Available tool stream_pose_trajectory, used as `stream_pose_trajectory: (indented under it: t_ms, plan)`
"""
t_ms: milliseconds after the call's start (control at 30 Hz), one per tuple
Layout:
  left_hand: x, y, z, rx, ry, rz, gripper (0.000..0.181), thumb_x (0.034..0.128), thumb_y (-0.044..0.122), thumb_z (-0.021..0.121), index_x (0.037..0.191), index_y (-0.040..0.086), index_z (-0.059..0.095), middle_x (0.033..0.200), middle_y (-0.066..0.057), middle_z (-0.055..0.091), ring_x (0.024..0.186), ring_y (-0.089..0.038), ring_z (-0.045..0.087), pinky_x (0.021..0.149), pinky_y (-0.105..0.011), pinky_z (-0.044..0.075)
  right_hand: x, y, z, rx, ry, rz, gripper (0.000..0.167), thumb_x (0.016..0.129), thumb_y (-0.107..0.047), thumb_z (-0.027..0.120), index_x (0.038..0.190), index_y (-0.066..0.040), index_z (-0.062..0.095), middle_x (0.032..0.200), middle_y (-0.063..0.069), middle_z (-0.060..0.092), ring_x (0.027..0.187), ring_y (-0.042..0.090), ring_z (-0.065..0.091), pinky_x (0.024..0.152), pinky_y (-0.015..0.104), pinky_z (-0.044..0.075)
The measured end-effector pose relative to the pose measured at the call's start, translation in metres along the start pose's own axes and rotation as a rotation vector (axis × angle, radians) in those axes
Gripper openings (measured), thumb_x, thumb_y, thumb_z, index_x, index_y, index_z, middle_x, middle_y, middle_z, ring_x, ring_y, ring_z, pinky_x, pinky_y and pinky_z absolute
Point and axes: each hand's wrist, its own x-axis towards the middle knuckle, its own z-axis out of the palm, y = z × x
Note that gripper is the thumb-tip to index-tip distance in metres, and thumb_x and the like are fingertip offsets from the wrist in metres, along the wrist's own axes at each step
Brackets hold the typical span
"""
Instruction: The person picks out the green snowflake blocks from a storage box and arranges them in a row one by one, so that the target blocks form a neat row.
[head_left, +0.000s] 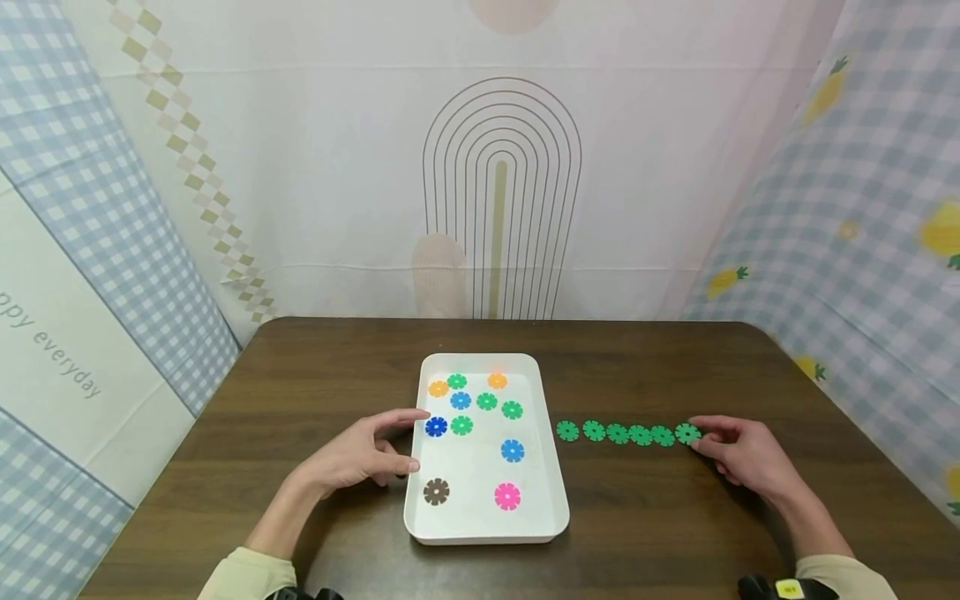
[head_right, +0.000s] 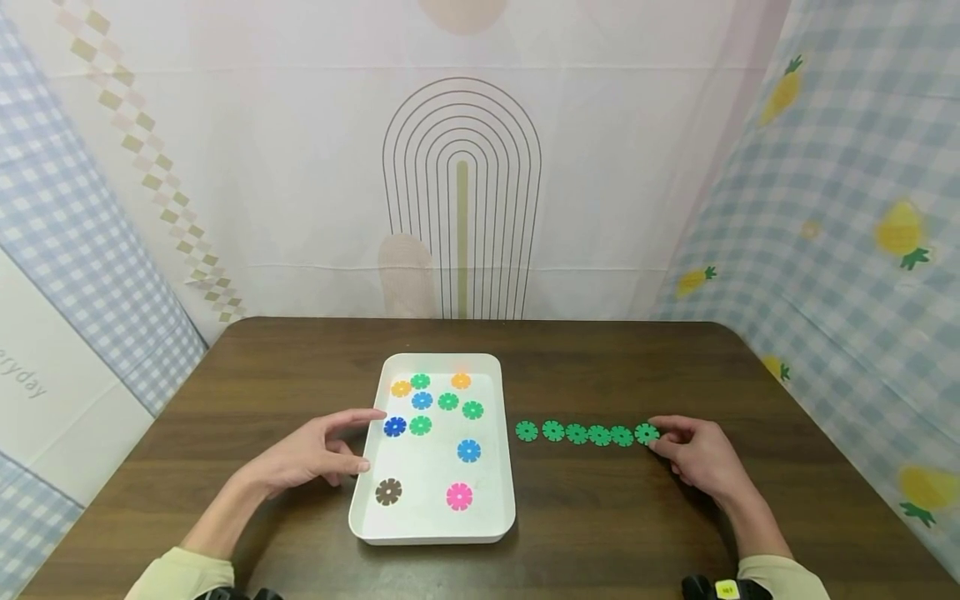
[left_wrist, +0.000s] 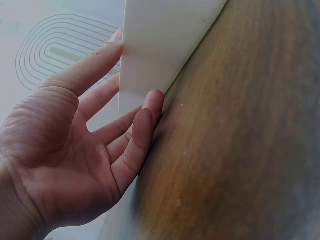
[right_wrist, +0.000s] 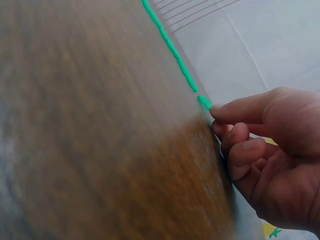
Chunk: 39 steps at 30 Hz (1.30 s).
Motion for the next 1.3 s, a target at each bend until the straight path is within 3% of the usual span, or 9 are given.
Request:
stream_pose_trajectory:
  t_ms: [367, 667, 1000, 1167, 1300]
  plan:
    - [-0.001, 0.000, -0.001, -0.011, -0.009, 0.013, 0.071, 0.0894, 0.018, 0.085, 0.154, 0.016, 0.054, 0.160, -0.024, 0.043, 0.070, -0.019, 0.059, 0.063, -0.033, 0.056, -0.004, -0.012, -0.005, 0.050, 0.049, -0.024, 0.053, 0.104, -0.020, 0.068, 0.148, 0.005, 0.053, 0.082, 0.002, 0.058, 0.059, 0.014, 0.050, 0.049, 0.032, 0.045]
    - [-0.001, -0.001, -0.001, 0.001, -0.001, 0.014, 0.071, 0.0894, 0.019, 0.086, 0.153, 0.017, 0.055, 0.160, -0.023, 0.043, 0.070, -0.019, 0.059, 0.063, -0.033, 0.056, -0.003, -0.061, -0.002, 0.032, 0.045, -0.154, 0.053, 0.104, -0.030, 0.070, 0.146, -0.002, 0.058, 0.081, 0.004, 0.057, 0.054, 0.015, 0.046, 0.049, 0.037, 0.044]
    - [0.000, -0.001, 0.000, 0.007, 0.001, 0.016, 0.071, 0.0889, 0.020, 0.086, 0.153, 0.017, 0.055, 0.160, -0.024, 0.043, 0.070, -0.020, 0.060, 0.064, -0.034, 0.057, 0.002, -0.124, 0.023, 0.098, -0.030, -0.292, 0.042, 0.101, -0.024, 0.073, 0.136, -0.002, 0.066, 0.078, 0.003, 0.058, 0.053, 0.014, 0.045, 0.047, 0.034, 0.042]
    - [0.001, -0.001, -0.001, 0.004, 0.003, 0.014, 0.071, 0.0888, 0.019, 0.086, 0.153, 0.017, 0.055, 0.160, -0.024, 0.042, 0.071, -0.020, 0.060, 0.064, -0.034, 0.057, 0.007, -0.145, 0.042, 0.127, -0.089, -0.304, 0.039, 0.099, -0.020, 0.075, 0.134, -0.002, 0.068, 0.090, 0.010, 0.063, 0.051, 0.013, 0.042, 0.047, 0.032, 0.040]
    - [0.000, -0.002, -0.001, 0.002, 0.002, 0.015, 0.071, 0.0889, 0.019, 0.086, 0.153, 0.018, 0.056, 0.160, -0.023, 0.043, 0.071, -0.020, 0.060, 0.064, -0.034, 0.057, 0.012, -0.157, 0.059, 0.126, -0.121, -0.312, 0.037, 0.099, -0.019, 0.076, 0.131, -0.003, 0.069, 0.087, 0.009, 0.062, 0.050, 0.014, 0.042, 0.046, 0.031, 0.040]
